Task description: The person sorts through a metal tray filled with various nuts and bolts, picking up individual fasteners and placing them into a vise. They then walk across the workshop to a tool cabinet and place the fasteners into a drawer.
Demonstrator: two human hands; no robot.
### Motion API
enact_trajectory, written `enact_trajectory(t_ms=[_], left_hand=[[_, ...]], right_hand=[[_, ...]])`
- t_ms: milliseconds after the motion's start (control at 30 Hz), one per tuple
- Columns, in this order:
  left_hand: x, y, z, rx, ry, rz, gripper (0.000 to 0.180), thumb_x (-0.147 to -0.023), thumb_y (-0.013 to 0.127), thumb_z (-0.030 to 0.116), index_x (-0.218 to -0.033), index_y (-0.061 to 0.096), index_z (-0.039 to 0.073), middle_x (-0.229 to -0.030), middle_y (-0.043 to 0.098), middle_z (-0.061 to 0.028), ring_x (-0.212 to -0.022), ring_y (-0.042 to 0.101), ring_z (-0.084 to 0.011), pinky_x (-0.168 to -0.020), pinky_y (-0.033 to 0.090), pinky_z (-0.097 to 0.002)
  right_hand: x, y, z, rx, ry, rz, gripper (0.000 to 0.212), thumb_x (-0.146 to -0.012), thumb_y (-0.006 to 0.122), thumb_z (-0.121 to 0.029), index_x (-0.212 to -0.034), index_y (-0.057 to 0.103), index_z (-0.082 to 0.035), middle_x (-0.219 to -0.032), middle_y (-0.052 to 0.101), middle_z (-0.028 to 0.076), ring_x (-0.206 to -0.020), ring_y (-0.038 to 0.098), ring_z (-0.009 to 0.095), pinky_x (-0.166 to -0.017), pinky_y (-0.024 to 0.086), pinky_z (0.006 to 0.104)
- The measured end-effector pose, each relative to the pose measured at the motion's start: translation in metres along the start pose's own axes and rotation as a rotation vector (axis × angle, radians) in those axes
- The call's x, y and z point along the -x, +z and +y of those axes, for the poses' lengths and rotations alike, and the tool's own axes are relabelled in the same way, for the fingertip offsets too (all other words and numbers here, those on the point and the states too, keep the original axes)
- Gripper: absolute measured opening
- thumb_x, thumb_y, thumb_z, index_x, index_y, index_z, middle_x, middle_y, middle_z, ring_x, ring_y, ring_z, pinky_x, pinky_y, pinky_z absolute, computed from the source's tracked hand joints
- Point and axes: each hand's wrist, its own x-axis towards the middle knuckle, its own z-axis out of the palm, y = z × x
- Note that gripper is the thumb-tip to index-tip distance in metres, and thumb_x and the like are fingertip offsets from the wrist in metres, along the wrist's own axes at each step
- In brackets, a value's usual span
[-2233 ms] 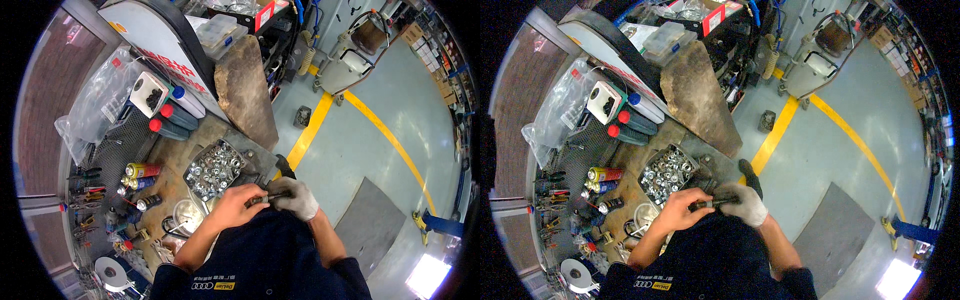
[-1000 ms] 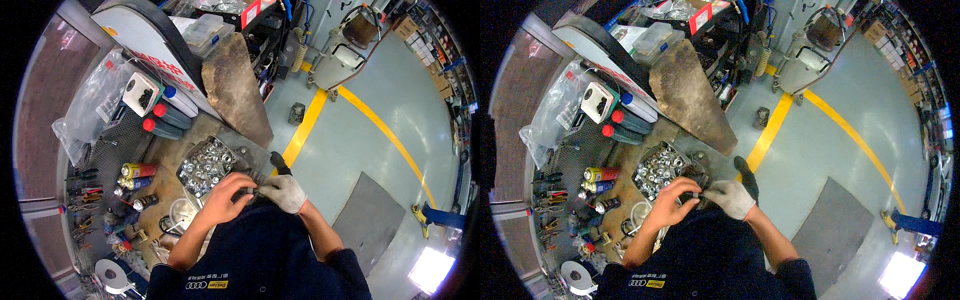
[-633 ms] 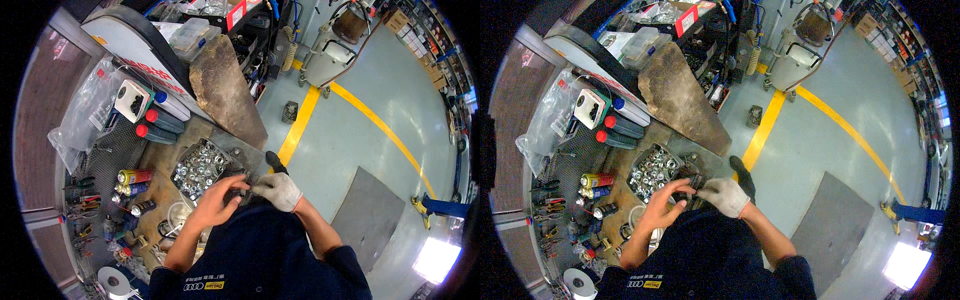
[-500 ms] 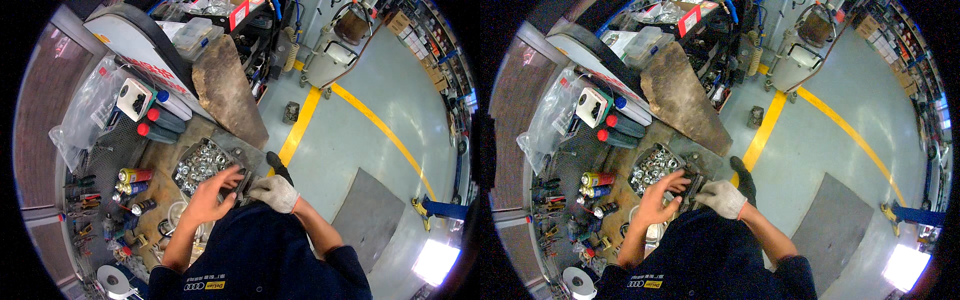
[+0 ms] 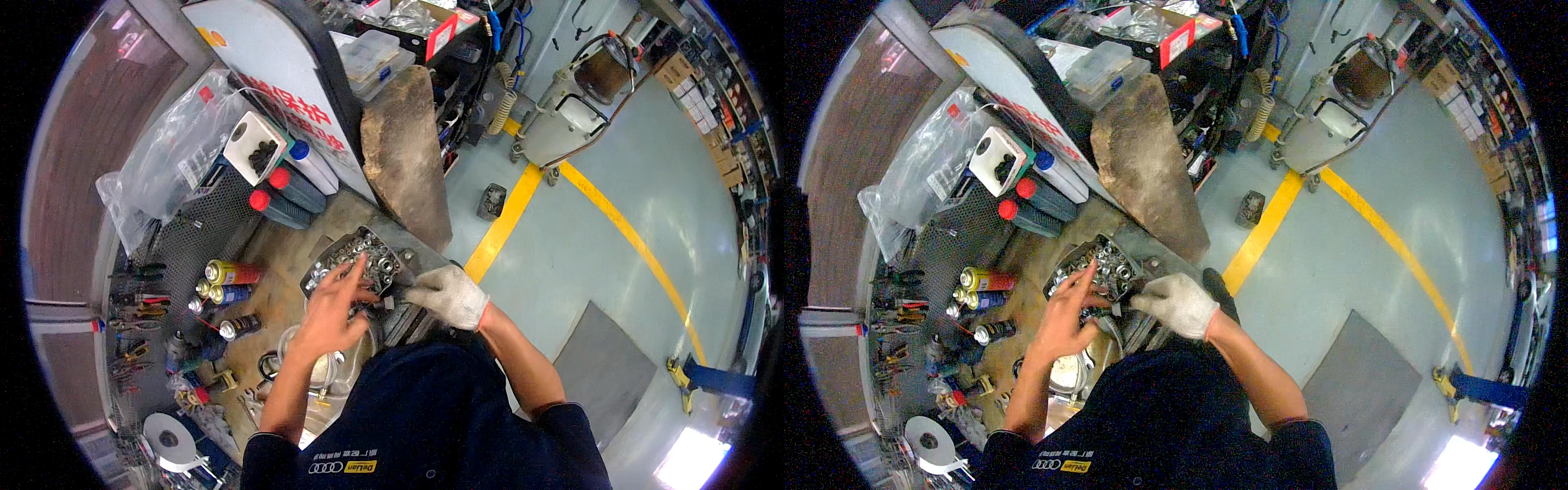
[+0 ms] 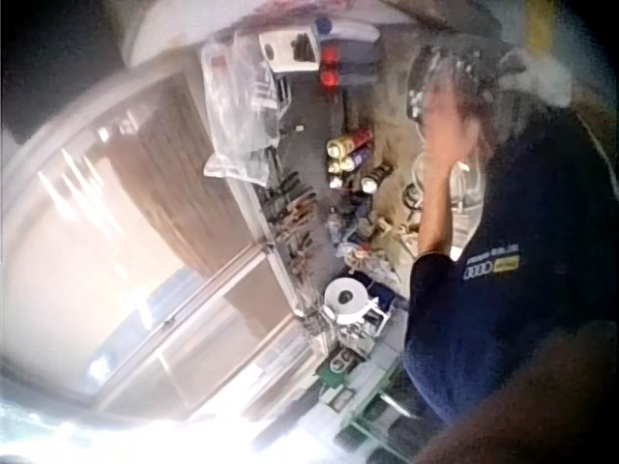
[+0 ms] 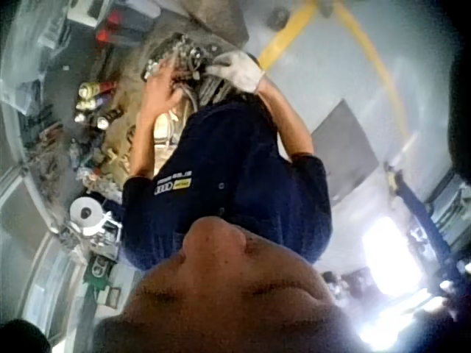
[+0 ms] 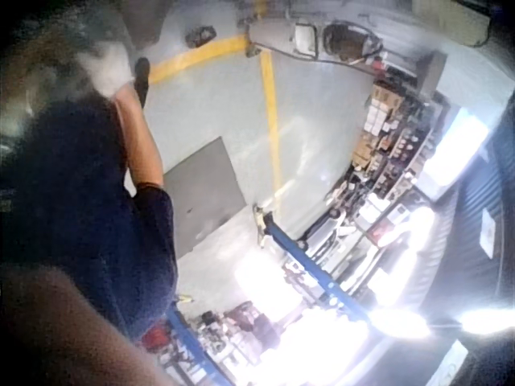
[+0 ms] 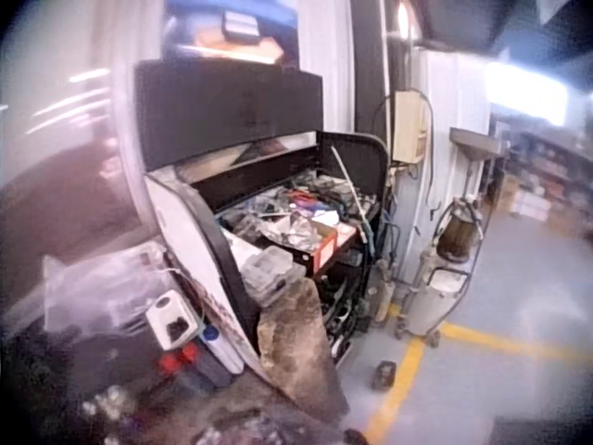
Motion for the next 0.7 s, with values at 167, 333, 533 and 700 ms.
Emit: enact_trajectory(t_ms=[167, 333, 533, 700], left_hand=[[0.004, -0.008, -0.003, -0.041, 0.210, 0.011, 0.104, -0.063, 0.056, 0.009, -0.164, 0.033, 0.000, -0.134, 0.075, -0.0140, -0.128, 0.065, -0.0405, -0.120, 0.040, -0.0553], [0.008, -0.014, -0.013, 0.016, 0.142, 0.162, 0.101, -0.066, 0.054, 0.008, -0.164, 0.032, 0.001, -0.136, 0.074, -0.0134, -0.133, 0.060, -0.0452, -0.122, 0.037, -0.0556], [0.013, -0.020, -0.030, -0.057, 0.005, 0.082, 0.095, -0.071, 0.055, 0.012, -0.163, 0.033, -0.002, -0.134, 0.075, -0.0122, -0.130, 0.062, -0.0424, -0.121, 0.038, -0.0555], [0.001, -0.023, -0.041, -0.232, -0.083, 0.080, 0.089, -0.069, 0.053, 0.004, -0.157, 0.042, -0.001, -0.132, 0.076, -0.0111, -0.126, 0.064, -0.0397, -0.117, 0.043, -0.0538]], right_hand=[[-0.020, 0.005, -0.001, 0.011, -0.075, 0.007, 0.040, -0.096, 0.072, -0.038, -0.095, 0.075, 0.002, -0.081, 0.071, 0.021, -0.073, 0.065, 0.031, -0.074, 0.054, 0.0442], [-0.045, 0.016, 0.021, 0.039, -0.180, -0.007, 0.042, -0.097, 0.068, -0.040, -0.095, 0.075, 0.001, -0.085, 0.071, 0.024, -0.079, 0.067, 0.037, -0.078, 0.053, 0.0467], [-0.046, 0.012, -0.002, -0.031, -0.004, -0.054, 0.045, -0.097, 0.067, -0.041, -0.090, 0.074, 0.003, -0.084, 0.070, 0.027, -0.081, 0.068, 0.042, -0.081, 0.052, 0.0488], [-0.046, 0.014, 0.000, 0.009, -0.033, -0.058, 0.045, -0.097, 0.066, -0.041, -0.091, 0.074, 0.003, -0.086, 0.070, 0.026, -0.084, 0.069, 0.042, -0.082, 0.053, 0.0487]])
